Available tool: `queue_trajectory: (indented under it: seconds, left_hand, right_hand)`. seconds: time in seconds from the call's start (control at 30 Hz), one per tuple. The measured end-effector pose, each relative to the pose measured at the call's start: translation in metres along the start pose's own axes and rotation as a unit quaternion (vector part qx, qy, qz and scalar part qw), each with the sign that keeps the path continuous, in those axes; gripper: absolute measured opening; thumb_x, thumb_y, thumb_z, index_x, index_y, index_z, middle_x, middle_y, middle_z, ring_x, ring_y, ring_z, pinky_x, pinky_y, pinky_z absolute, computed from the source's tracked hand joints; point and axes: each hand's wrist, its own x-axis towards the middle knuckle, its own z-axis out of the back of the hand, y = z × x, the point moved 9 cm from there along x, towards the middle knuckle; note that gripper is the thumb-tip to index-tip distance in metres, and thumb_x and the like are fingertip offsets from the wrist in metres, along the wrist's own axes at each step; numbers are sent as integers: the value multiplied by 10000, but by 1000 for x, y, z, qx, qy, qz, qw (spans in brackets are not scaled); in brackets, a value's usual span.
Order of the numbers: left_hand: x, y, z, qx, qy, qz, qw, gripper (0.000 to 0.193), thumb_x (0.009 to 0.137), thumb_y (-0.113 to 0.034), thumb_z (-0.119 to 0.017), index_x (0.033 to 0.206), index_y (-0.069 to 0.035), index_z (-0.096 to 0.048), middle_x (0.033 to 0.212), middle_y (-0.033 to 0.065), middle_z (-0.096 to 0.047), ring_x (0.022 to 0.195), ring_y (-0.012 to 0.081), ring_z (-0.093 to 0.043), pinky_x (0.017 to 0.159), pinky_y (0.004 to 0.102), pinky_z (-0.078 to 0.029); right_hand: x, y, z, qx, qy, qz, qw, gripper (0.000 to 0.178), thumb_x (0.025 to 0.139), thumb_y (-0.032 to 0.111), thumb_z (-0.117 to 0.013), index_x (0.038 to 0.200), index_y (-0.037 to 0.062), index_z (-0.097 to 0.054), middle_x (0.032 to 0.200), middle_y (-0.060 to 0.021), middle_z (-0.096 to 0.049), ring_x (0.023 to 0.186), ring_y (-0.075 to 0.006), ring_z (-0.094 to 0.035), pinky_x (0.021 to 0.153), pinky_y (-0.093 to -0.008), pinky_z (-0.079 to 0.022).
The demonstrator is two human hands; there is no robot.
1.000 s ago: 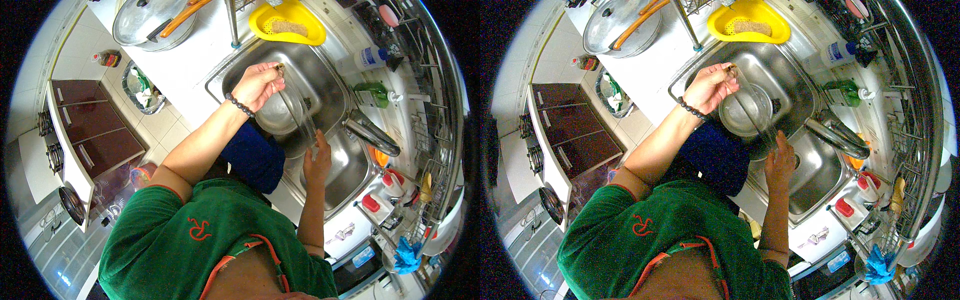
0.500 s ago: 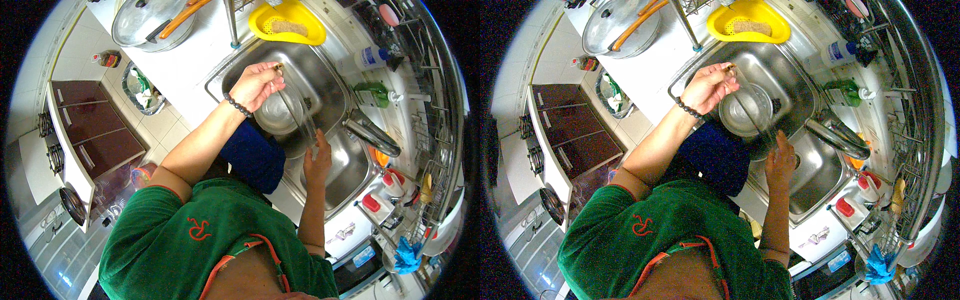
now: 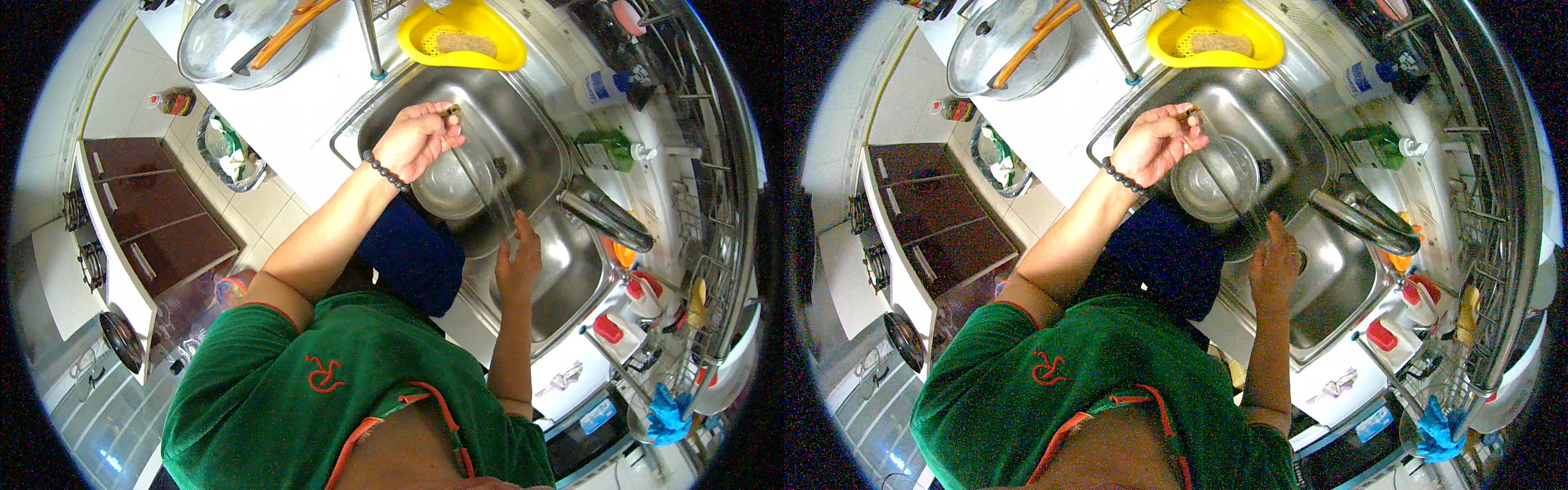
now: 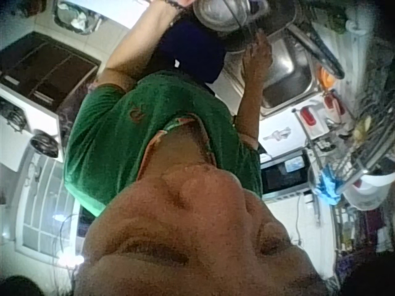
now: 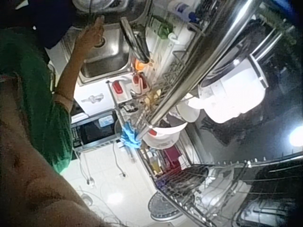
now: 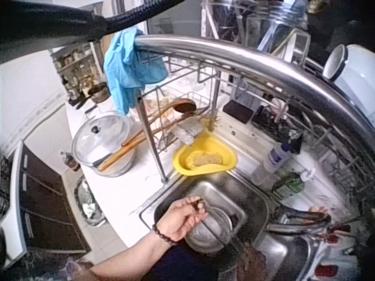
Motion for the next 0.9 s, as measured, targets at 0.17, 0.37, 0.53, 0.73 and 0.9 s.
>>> queue_trajectory:
  seconds: [0.17, 0.37, 0.53, 0.73, 0.9]
  left_hand:
    - [-3, 7, 2, -85, 13, 2, 996, 337, 784, 18, -466, 1120, 6, -478, 1126, 174, -550, 1078, 288, -528, 945, 427, -408]
    - [-14, 28, 0, -83, 10, -13, 996, 348, 812, 5, -503, 1158, -27, -486, 1147, 140, -558, 1106, 263, -520, 945, 401, -409]
    - [-16, 22, -3, 3, -19, -75, 997, 351, 850, 8, -510, 1190, -65, -463, 1162, 131, -542, 1075, 253, -543, 910, 373, -449]
    - [-15, 17, -3, -10, -61, -84, 995, 283, 865, -45, -519, 1143, -52, -467, 1148, 139, -552, 1083, 294, -541, 908, 392, -464]
    - [-12, 16, 3, 13, -69, -96, 993, 246, 877, -103, -534, 1113, -54, -484, 1128, 141, -557, 1031, 286, -574, 856, 381, -500]
  right_hand:
    - [3, 5, 3, -42, 2, 18, 999, 550, 693, -73, -569, 1207, 58, -427, 1253, -131, -501, 961, -312, -544, 836, -400, -437]
    - [4, 14, 3, -73, -8, 3, 997, 532, 697, -72, -567, 1190, 77, -434, 1228, -134, -515, 1005, -325, -532, 877, -437, -408]
    - [2, 22, 5, -120, -23, 13, 992, 411, 781, 3, -544, 1178, 81, -470, 1216, -112, -526, 1004, -299, -536, 837, -428, -412]
    - [-2, 32, 5, -159, -45, 32, 986, 377, 781, -3, -549, 1146, 84, -515, 1182, -97, -551, 960, -275, -549, 803, -406, -412]
    - [4, 41, 10, -136, -47, 33, 989, 366, 766, -17, -556, 1118, 84, -547, 1154, -85, -566, 917, -262, -556, 781, -386, -414]
